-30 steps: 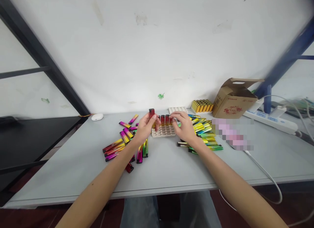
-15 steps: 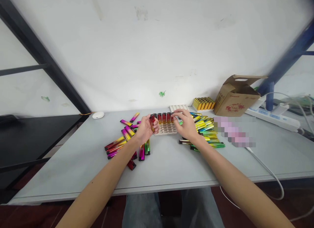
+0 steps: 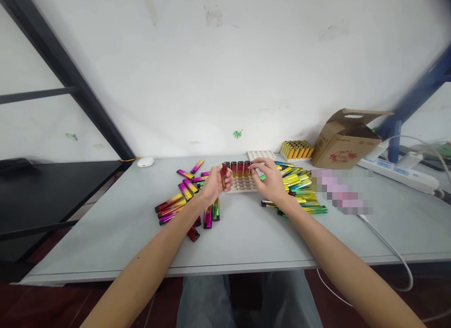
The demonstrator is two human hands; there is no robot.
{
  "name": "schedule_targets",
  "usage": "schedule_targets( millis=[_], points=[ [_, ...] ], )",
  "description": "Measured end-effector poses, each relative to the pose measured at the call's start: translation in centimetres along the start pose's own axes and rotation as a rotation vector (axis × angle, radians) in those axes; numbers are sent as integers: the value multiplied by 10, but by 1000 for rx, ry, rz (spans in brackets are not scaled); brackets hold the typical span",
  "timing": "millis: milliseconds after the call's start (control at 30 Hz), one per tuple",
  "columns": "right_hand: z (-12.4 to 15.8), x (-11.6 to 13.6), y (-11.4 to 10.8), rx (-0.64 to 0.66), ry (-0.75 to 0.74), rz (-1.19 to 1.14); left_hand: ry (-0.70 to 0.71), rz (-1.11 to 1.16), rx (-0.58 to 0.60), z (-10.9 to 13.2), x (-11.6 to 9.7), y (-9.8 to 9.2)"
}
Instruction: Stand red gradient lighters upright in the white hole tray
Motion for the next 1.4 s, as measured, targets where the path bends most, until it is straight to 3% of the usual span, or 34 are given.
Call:
schedule_targets(
  millis=[400, 600, 833, 1133, 1400],
  points=[
    [0, -1, 1, 8, 11, 8, -79, 1, 81, 4, 14, 16],
    [0, 0, -1, -11, -1, 7, -21, 20, 113, 4, 6, 13],
    [-2, 3, -5, -14, 26, -22, 9, -92, 29, 2, 11, 6],
    [-3, 17, 5, 104, 4, -173, -32, -249, 164, 7, 15, 22],
    [-2, 13, 14, 149, 83, -306, 21, -305, 188, 6, 15, 23]
  ],
)
Point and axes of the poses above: each hand's wrist, its own z-axis away from the middle knuckle, its own y-axis out of the palm, x = y × z, the point moved 10 cm from there along -z, towards the middle knuckle, and after that the axes turned 3 degrees about x, right-handed, at the moved point
